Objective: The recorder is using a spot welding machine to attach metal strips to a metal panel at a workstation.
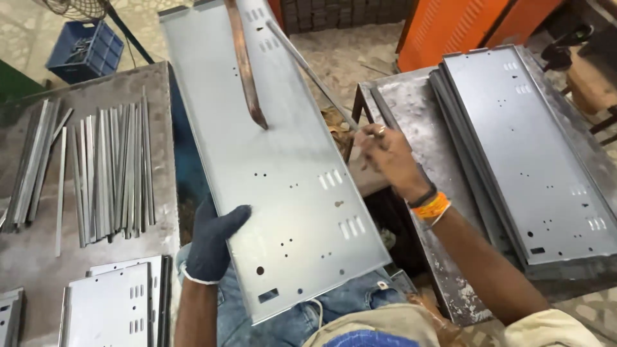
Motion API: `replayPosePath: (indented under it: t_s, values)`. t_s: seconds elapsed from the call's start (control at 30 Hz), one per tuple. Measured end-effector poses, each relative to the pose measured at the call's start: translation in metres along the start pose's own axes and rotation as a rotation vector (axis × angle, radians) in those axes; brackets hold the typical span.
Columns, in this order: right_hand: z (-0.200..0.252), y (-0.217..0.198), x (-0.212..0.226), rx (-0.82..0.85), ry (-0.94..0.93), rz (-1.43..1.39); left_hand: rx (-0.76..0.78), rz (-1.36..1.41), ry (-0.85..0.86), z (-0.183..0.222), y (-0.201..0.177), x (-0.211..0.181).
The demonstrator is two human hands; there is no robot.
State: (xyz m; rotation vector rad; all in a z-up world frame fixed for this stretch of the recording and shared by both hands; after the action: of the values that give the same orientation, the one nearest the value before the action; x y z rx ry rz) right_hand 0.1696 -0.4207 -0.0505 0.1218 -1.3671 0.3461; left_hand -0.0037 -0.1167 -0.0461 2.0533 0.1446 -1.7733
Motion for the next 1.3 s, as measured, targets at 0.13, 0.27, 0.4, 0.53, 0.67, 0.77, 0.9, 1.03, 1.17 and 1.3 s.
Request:
replayPosePath:
  t_s: [0.13,0.27,0.4,0.53,0.67,0.77,0.9,1.03,1.17,1.3]
  values:
    - [-0.014,-0.041,0.014,-0.114,-0.286,0.307,0.023,-0.043,-0.033,-0.023,-0.017,-0.021]
    - [-0.006,-0.058,0.063,-0.261,-0.499,0.657,0.197,-0.767,0.074,-0.080,-0.053,-0.044]
    - [-0.036,-0.059,0.090,-0.358,-0.591,1.010,0.179,-1.479,0.076,-0.131,-0.048,-0.092]
    - [-0.073,-0.022,0.108,-0.226,-0.791,1.144,0.321,-1.536,0.196,-0.165,-0.060,-0.097]
    - [-0.124,0.030,0.099,0.120,-0.810,0.826,0.454,-1.513,0.360,-0.178,-0.049,-0.108]
    - [-0.142,0.069,0.103,-0.009,-0.852,0.966,0.440,-1.394,0.362,-0.183,-0.052,-0.102]
    - [-0.161,0.093,0.103,-0.338,-1.090,1.022,0.394,-1.202,0.400,-0.182,-0.057,-0.099]
    - [-0.173,0.085,0.108,-0.425,-1.235,1.019,0.290,-1.058,0.390,-0.201,-0.080,-0.074]
    - [-0.218,0.075,0.083,-0.133,-0.707,1.065,0.303,-1.409,0.506,-0.215,-0.090,-0.079]
    - [-0.212,0.063,0.085,-0.017,-0.651,1.057,0.263,-1.566,0.980,-0.221,-0.137,-0.094]
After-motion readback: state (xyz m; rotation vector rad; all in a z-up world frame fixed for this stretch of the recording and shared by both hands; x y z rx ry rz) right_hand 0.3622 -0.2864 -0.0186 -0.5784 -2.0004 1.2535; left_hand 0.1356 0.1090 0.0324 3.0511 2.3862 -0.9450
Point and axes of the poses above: each hand's wrist, its own z-axis away from the middle knuckle, its own y-axis out of the palm, x = y × z, the point moved 3 cm from there along -z, towards the middle knuckle, and after that the axes turned 14 degrees about y, right-handed, at the moved point
